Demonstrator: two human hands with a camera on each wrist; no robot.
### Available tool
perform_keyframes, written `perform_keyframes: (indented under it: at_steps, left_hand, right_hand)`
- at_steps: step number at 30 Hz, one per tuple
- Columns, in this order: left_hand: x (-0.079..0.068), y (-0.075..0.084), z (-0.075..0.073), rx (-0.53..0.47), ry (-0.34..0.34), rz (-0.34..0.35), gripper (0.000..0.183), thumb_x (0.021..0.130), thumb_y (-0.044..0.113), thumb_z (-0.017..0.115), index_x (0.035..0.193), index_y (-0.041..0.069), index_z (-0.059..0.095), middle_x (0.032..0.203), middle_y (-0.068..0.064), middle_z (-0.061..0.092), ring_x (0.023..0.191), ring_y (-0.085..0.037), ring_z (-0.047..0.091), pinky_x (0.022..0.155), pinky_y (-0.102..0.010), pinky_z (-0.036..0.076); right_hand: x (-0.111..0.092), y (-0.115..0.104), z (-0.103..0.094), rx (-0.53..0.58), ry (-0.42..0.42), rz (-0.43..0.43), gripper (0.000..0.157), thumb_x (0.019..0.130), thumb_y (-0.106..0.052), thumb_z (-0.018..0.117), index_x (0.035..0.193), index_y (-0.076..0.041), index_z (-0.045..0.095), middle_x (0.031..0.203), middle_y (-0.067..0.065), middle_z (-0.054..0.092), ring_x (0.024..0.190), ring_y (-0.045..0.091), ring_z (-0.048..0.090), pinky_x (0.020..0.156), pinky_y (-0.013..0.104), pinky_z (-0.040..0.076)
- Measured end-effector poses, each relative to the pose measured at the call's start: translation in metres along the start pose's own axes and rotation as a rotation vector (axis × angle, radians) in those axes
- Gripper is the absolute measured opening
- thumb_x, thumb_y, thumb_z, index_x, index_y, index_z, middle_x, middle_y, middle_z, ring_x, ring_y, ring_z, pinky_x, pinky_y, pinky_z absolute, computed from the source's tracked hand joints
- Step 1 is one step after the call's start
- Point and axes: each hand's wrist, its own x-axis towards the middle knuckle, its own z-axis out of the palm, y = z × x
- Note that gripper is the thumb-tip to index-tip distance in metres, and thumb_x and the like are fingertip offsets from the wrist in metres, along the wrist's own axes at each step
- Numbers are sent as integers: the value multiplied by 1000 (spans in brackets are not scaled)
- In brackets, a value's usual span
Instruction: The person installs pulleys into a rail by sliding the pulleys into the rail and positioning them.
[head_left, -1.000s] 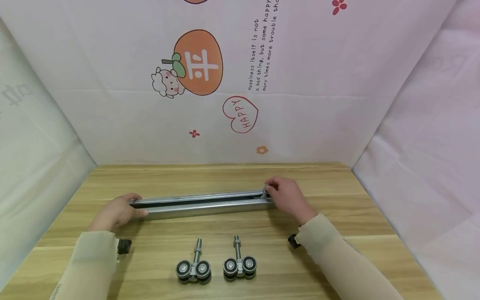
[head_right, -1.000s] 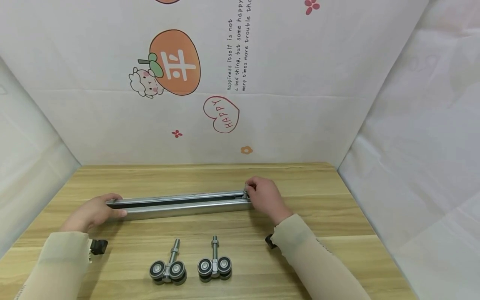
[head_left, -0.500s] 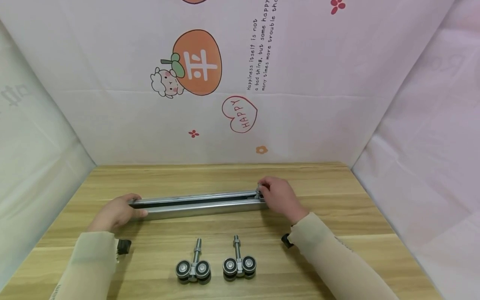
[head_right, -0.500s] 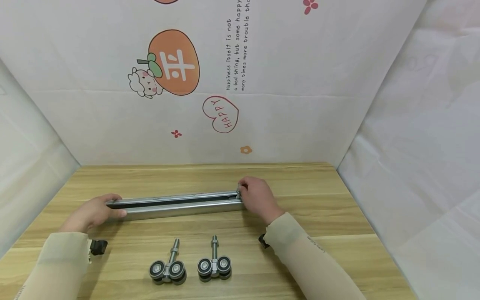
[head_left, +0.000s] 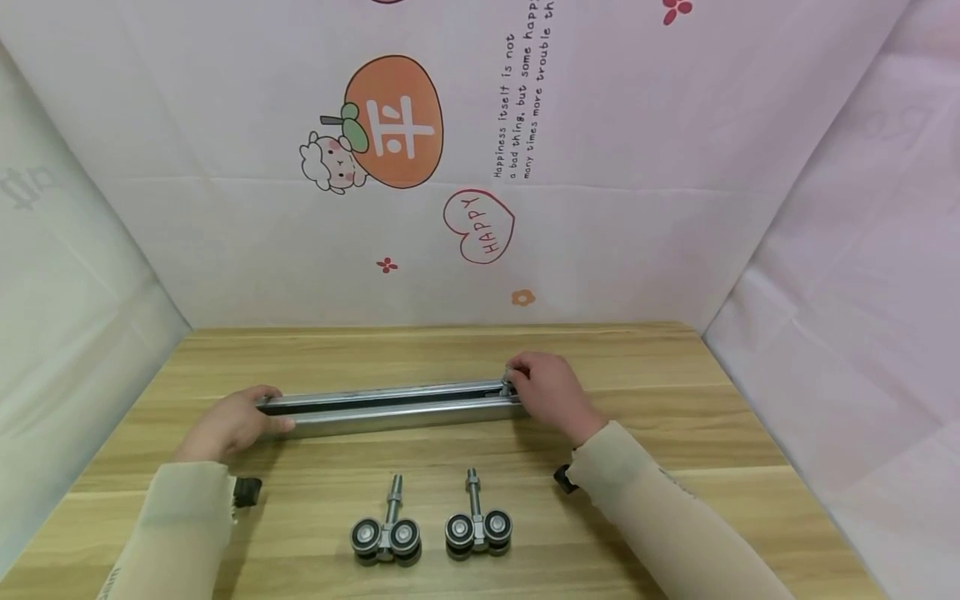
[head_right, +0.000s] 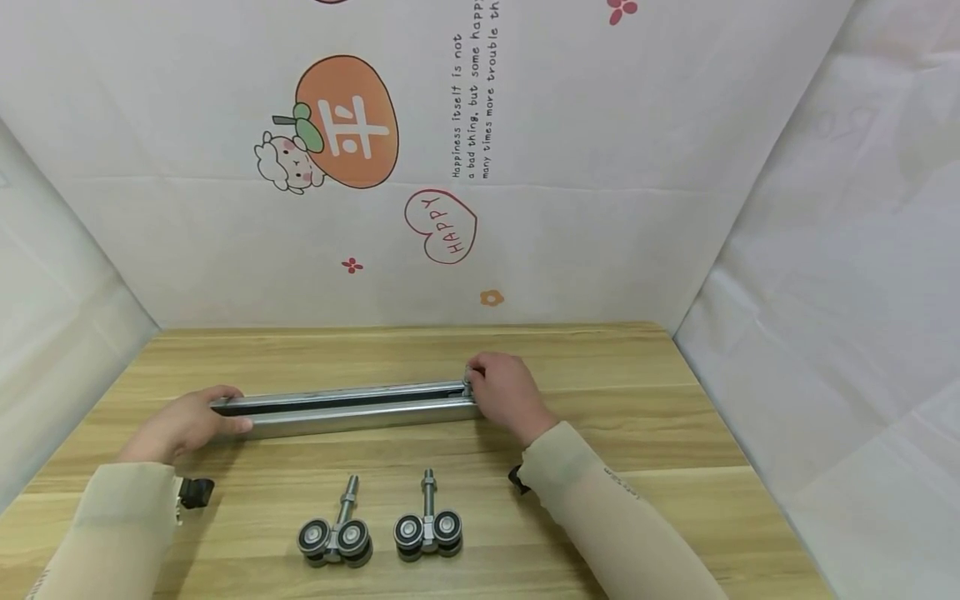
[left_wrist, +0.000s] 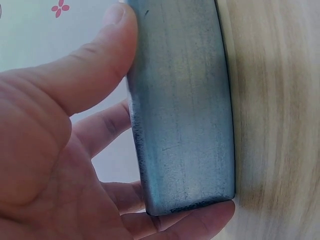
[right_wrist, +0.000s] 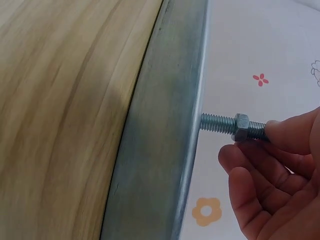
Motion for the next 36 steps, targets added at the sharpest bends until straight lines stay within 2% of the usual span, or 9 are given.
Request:
perform_keyframes:
  at_steps: [3, 10, 25, 30, 36]
  left_hand:
    - [0, -1, 1, -4, 0, -4, 84, 89, 50, 72, 147, -3, 39, 146, -41, 31, 128, -63, 30, 96, -72, 33]
    - [0, -3, 1, 11, 1, 6, 85, 90, 51, 70, 147, -3, 38, 145, -41, 32, 127, -64, 31, 95, -73, 33]
    - [0, -1, 0, 11, -14, -4, 85, 91, 49, 70, 149, -3, 36, 146, -42, 29, 129, -64, 28, 97, -73, 31]
    - [-1, -1, 1, 14, -13, 0, 85, 91, 50, 69, 149, -3, 36, 146, -42, 29, 128, -65, 28, 97, -74, 31]
    - [-2, -1, 1, 14, -5, 9, 86, 90, 51, 70, 148, -3, 37, 145, -42, 30, 128, -65, 28, 96, -74, 31]
  right_hand:
    - [1, -2, 4, -9, -4, -8, 21, 102, -16, 59, 113, -4, 72, 104, 5, 71, 88, 16, 64, 79, 38, 54]
    - [5, -11, 11, -17, -13, -4, 19, 102, -16, 58, 111, -5, 72, 99, 3, 70, 79, 13, 60, 75, 35, 53]
    - [9, -30, 20, -91, -61, -92, 21, 103, -17, 57, 113, -6, 70, 100, 3, 70, 82, 13, 62, 77, 34, 53]
    - [11, -36, 23, -97, -62, -135, 20, 102, -16, 57, 111, -5, 71, 94, 2, 70, 78, 11, 61, 75, 33, 54]
    - [13, -44, 25, -108, -56, -192, 15, 100, -13, 58, 102, -7, 72, 78, -4, 64, 66, 9, 54, 65, 28, 50]
